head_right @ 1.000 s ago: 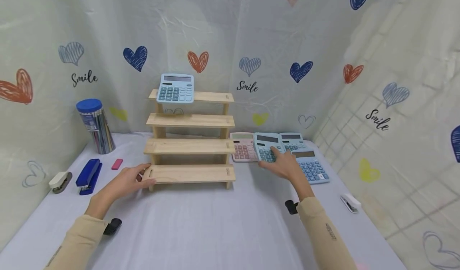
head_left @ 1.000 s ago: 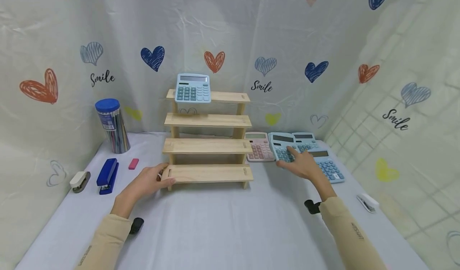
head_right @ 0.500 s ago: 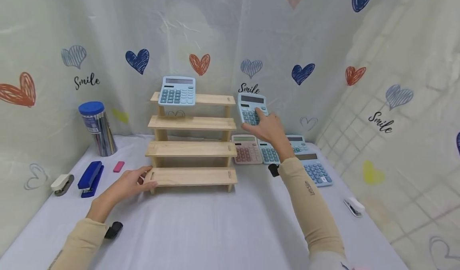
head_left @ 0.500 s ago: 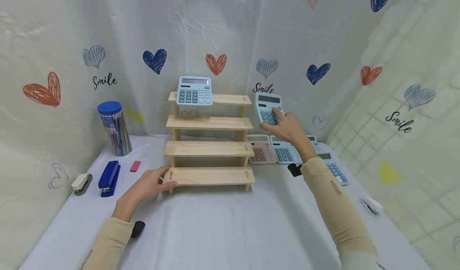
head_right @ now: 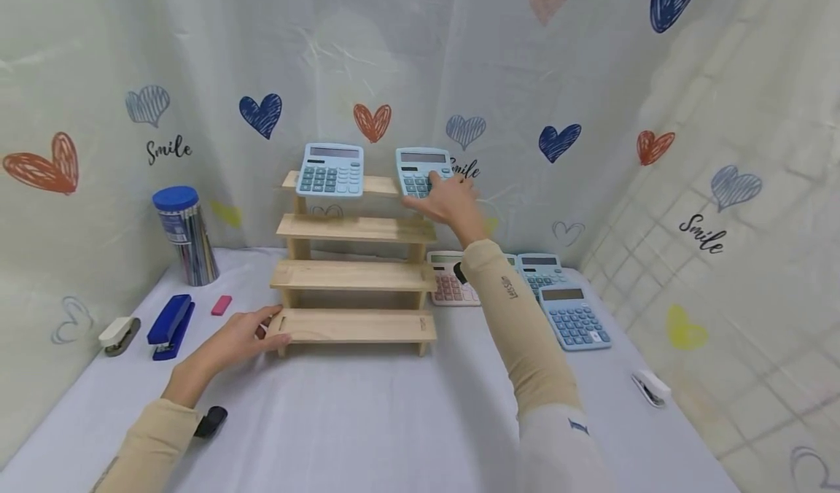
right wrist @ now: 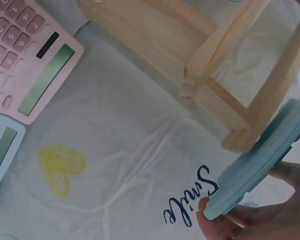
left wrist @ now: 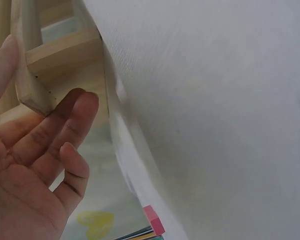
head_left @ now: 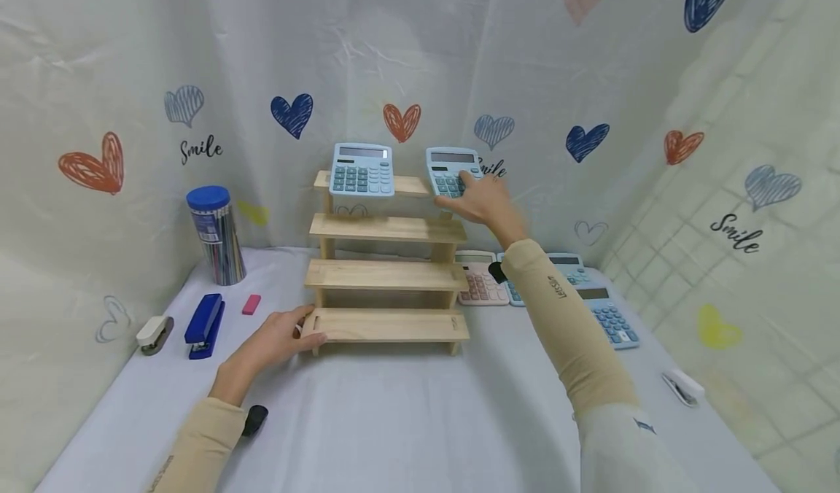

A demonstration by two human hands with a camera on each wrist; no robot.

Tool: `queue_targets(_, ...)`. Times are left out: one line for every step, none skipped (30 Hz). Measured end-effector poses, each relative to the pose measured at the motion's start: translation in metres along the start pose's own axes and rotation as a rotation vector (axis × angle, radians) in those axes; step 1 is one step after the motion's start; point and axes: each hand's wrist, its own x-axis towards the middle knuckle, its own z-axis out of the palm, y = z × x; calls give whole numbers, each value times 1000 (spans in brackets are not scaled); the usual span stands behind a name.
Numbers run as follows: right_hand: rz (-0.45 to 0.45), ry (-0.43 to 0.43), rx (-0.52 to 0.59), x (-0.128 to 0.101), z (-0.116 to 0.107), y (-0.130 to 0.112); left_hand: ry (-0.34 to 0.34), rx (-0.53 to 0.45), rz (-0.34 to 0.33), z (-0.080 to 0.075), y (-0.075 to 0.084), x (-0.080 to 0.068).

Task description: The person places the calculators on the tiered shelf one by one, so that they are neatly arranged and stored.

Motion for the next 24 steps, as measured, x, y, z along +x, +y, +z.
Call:
queue_targets(0, -2, -14, 3, 1, -2, 0, 1, 5, 1, 0, 0)
queue_targets(-1, -4, -23, 5, 3, -5, 0, 2, 10, 1, 0, -1)
queue_targets(1, -6, -30, 7, 4, -7, -1, 0, 10, 1, 0, -1)
queue_targets(8, -9, -28, 8, 6, -9, 0, -1, 9, 2, 0, -2)
queue_targets(10, -11, -39, 9, 7, -11, -2, -2, 7, 2, 0, -2)
queue_targets(9, -12, -44, 11, 8, -14, -4, -2, 4, 2, 1, -3)
queue_targets(5, -11, -55, 12, 9, -16, -6, 0, 1, 1, 1, -4)
queue_targets(0, -12, -64, 13, 10, -19, -5, 2, -1, 1, 1, -4)
queue_targets(-3, -16, -62, 14, 11, -22, -5, 2, -4, 1, 1, -4)
queue_targets(-11, -20, -66, 15, 12, -25, -5, 4, -6, 1, 1, -4)
queue_targets(-20, -21, -69, 17, 13, -28, -6, 4, -7, 0, 1, -4)
queue_targets(-22, -24, -53, 18, 14, -31, -8, 3, -6, 0, 1, -3)
queue_targets(-26, -21, -41, 19, 14, -34, -10, 3, -3, -1, 1, -3)
queue_targets(-31, -21, -27, 20, 15, -37, -10, 2, -5, -1, 1, -2)
queue_targets(-36, -21, -15, 21, 15, -40, -13, -1, -9, -2, 1, -2)
queue_targets(-39, -18, -9, 21, 15, -43, -14, -2, -12, -2, 1, -1)
queue_targets(-41, -14, 0, 21, 16, -45, -17, -4, -15, -2, 0, 0)
queue_targets(-44, -9, 6, 22, 16, -47, -18, -4, -19, -3, 0, 0)
queue_targets(-50, -2, 3, 22, 16, -49, -19, -2, -23, -3, 0, 1)
queue_targets(-52, -1, 2, 22, 16, -51, -21, 2, -22, -3, 0, 1)
queue_targets(-53, 1, 4, 22, 16, -52, -21, 4, -23, -3, 0, 1)
queue_targets(-51, 2, 13, 22, 16, -53, -21, 7, -22, -3, 0, 1)
queue_targets(-51, 2, 19, 22, 16, -54, -21, 9, -22, -2, 0, 2)
queue_targets(-50, 0, 28, 22, 16, -54, -21, 13, -17, -3, 0, 2)
